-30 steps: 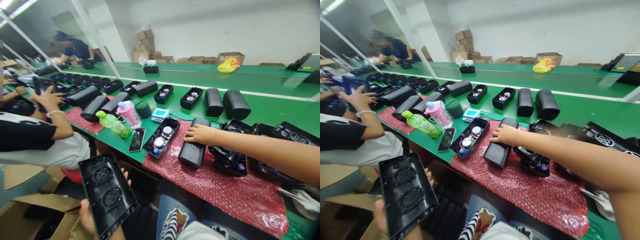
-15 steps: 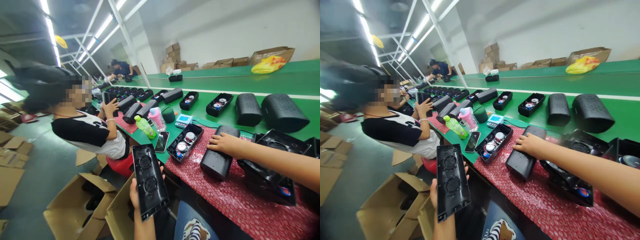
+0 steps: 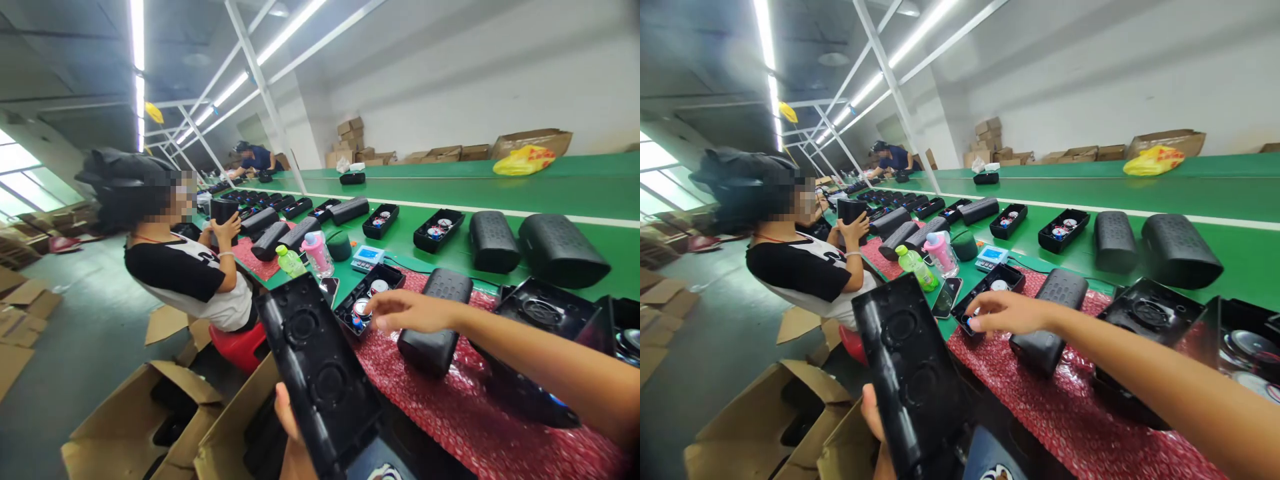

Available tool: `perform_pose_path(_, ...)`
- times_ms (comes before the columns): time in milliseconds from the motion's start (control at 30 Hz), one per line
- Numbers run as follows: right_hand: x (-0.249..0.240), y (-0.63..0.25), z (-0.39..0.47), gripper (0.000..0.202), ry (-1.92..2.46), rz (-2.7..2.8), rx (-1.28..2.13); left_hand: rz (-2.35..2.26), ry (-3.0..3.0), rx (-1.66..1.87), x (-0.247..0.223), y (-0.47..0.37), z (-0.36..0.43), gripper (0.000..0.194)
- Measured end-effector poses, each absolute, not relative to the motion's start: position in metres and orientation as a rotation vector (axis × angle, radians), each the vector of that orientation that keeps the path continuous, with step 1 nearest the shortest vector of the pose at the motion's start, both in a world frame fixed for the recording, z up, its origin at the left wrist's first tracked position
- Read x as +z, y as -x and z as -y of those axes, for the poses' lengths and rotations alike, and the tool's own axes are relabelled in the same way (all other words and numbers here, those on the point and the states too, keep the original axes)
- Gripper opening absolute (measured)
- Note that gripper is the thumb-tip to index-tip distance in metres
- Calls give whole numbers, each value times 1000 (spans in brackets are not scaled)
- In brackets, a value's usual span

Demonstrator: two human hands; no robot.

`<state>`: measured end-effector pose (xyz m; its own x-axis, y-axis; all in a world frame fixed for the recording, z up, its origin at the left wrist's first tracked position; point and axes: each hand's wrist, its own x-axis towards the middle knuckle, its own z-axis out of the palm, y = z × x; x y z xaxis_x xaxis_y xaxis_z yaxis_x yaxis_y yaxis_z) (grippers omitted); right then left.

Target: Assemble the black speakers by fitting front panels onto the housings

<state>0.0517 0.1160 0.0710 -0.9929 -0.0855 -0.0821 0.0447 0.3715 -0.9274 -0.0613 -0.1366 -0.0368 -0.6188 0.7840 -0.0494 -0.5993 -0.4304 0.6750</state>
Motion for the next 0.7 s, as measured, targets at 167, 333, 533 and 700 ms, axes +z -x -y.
perform_pose_path(167, 56, -27, -67, 92, 92, -1502, -2580, -1534, -535, 2328, -25, 50, 75, 50)
perform_pose_path(333, 58, -24, -86, 82, 36, -1550, -2591, -1846, -936, 2173, -10, 72, 23, 57)
perform_pose_path(533, 117, -19, -145, 95, 180, -2976, -1840, -2294, -1033, 2120, -84, 105, 4, 93)
perform_pose_path(700, 129, 12, -163, 103, 232, -3232, -67, -2284, -1123, 1962, -127, 107, 3, 111)
